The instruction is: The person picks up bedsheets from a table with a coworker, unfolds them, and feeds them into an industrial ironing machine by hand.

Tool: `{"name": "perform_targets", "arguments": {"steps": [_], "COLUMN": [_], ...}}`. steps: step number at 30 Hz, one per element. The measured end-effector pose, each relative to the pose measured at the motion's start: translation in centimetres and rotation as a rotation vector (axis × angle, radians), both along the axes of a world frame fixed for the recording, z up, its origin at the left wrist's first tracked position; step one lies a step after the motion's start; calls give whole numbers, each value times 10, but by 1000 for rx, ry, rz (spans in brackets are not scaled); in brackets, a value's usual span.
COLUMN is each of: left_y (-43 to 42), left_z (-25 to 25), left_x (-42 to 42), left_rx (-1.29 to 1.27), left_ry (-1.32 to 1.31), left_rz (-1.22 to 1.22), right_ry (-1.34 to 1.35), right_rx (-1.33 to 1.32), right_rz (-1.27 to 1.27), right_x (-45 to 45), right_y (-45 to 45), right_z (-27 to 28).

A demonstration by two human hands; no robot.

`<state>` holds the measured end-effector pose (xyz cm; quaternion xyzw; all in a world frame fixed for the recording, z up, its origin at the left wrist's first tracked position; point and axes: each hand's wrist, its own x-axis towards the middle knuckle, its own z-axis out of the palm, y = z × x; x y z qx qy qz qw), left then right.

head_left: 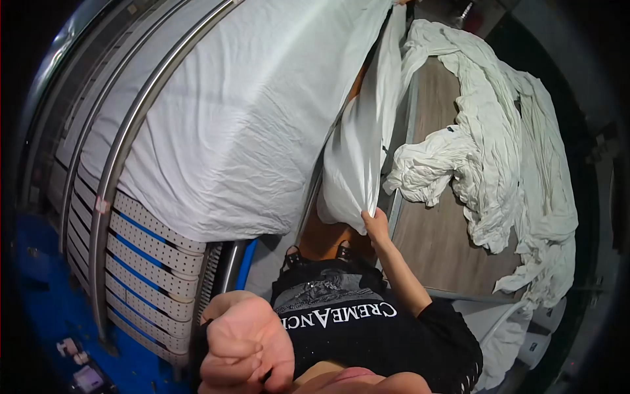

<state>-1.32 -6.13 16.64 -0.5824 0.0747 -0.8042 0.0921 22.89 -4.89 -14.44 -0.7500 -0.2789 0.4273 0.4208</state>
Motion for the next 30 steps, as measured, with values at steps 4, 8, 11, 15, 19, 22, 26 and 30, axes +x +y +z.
{"name": "perform_targets", "arguments": {"steps": [4, 8, 11, 15, 19, 22, 26, 30], "left_y": [3, 8, -1, 0, -9, -10, -9, -15], "left_z": [0, 4, -15, -19, -10, 0, 1, -3], "left_x": [8, 6, 3, 26, 17, 16, 21, 21], "left_rx": [10, -25, -99, -97, -128, -142, -154, -255], "left_ry": [18, -36, 43, 57, 37, 43, 61, 103], "left_rz": [2, 117, 67, 95, 39, 87, 153, 209], "right_ry": [-73, -81, -23, -142, -142, -162, -112, -88], "right_rx": [-1, 13, -65, -13, 56, 42, 55, 19], "right_rz": [45, 57, 80, 107, 130, 120, 36, 70], "right_x": [-5, -14, -12, -12, -25, -21, 1, 4], "right_y": [-8, 0, -3, -8, 4, 18, 7, -13], "right_z": [-11, -15, 3, -25, -10, -5, -10, 1]}}
